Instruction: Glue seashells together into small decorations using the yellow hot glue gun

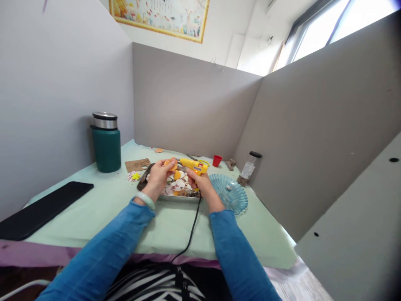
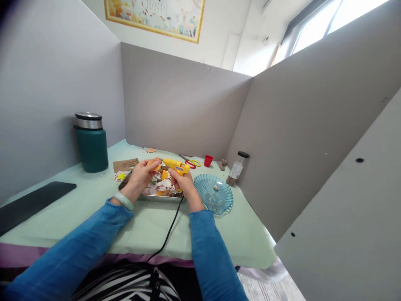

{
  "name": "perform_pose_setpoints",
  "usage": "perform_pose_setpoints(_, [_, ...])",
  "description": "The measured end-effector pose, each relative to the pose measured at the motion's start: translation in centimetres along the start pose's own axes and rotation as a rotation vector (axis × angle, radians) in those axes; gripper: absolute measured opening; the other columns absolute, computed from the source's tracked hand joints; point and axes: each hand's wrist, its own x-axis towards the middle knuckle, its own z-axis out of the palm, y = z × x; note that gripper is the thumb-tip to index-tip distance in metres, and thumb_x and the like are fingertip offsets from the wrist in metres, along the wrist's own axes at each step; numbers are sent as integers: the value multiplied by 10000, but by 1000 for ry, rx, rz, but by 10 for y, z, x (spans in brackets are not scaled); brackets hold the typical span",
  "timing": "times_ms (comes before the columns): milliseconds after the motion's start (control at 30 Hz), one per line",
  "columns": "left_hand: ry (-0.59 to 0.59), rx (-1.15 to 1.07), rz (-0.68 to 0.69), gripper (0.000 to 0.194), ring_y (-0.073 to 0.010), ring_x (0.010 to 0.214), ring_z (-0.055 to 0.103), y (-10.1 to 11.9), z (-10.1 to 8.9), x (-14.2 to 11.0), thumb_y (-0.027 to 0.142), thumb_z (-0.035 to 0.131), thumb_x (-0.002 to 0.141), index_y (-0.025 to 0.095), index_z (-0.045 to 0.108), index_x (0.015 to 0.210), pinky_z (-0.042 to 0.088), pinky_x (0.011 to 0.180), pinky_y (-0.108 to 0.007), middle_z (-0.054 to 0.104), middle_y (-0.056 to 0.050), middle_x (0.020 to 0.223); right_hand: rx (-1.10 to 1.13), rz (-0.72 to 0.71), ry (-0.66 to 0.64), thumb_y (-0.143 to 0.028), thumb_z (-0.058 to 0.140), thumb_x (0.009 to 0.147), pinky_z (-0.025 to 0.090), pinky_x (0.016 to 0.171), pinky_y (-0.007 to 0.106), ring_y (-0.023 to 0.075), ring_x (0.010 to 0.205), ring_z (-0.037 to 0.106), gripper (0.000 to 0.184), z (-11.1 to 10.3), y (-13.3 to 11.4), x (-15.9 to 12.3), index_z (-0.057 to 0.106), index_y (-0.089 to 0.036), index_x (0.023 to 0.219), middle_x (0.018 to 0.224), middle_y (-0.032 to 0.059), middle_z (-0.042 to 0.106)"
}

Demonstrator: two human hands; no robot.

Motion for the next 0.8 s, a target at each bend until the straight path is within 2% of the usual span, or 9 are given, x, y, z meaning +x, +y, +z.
perform_pose_setpoints(167, [12, -30, 3, 434, -117, 705, 608, 0, 0, 1, 261, 914, 478, 119, 657, 797, 463, 558, -211, 685, -51, 858, 10, 7, -9, -555, 722, 703, 247, 363, 234, 68, 348, 354, 421, 1, -2, -1, 535, -198, 581, 443, -30, 516])
perform_pose_setpoints(367, [-60, 12, -53, 435, -125, 720, 626, -3, -1, 0, 258, 922, 474, 124, 640, 776, 482, 581, -215, 697, -67, 883, 33, -15, 9, -559, 709, 714, 235, 354, 233, 64, 330, 341, 434, 2, -3, -2, 532, -193, 562, 423, -37, 496])
perform_pose_setpoints(600, [-40, 16, -25, 416, -120, 680, 616, -3, -2, 3, 248, 907, 491, 122, 645, 787, 478, 563, -222, 680, -48, 838, -73, -35, -7, -543, 699, 740, 273, 380, 233, 67, 351, 366, 460, 2, -3, -3, 515, -193, 506, 430, -27, 488])
perform_pose_setpoints(700, [-35, 12, -23, 429, -125, 697, 619, -4, -1, 2, 264, 910, 490, 121, 646, 797, 491, 584, -232, 678, -51, 853, -75, -52, 15, -496, 725, 718, 305, 400, 227, 72, 378, 393, 378, 2, -1, -1, 564, -187, 571, 468, -32, 515])
perform_pose_setpoints(800, [-71, 32, -55, 452, -135, 700, 630, -6, 2, -2, 277, 920, 485, 128, 640, 807, 509, 618, -256, 680, -56, 854, -50, -81, 64, -436, 762, 674, 360, 443, 219, 82, 439, 445, 279, 4, 0, 0, 646, -198, 763, 563, -43, 580])
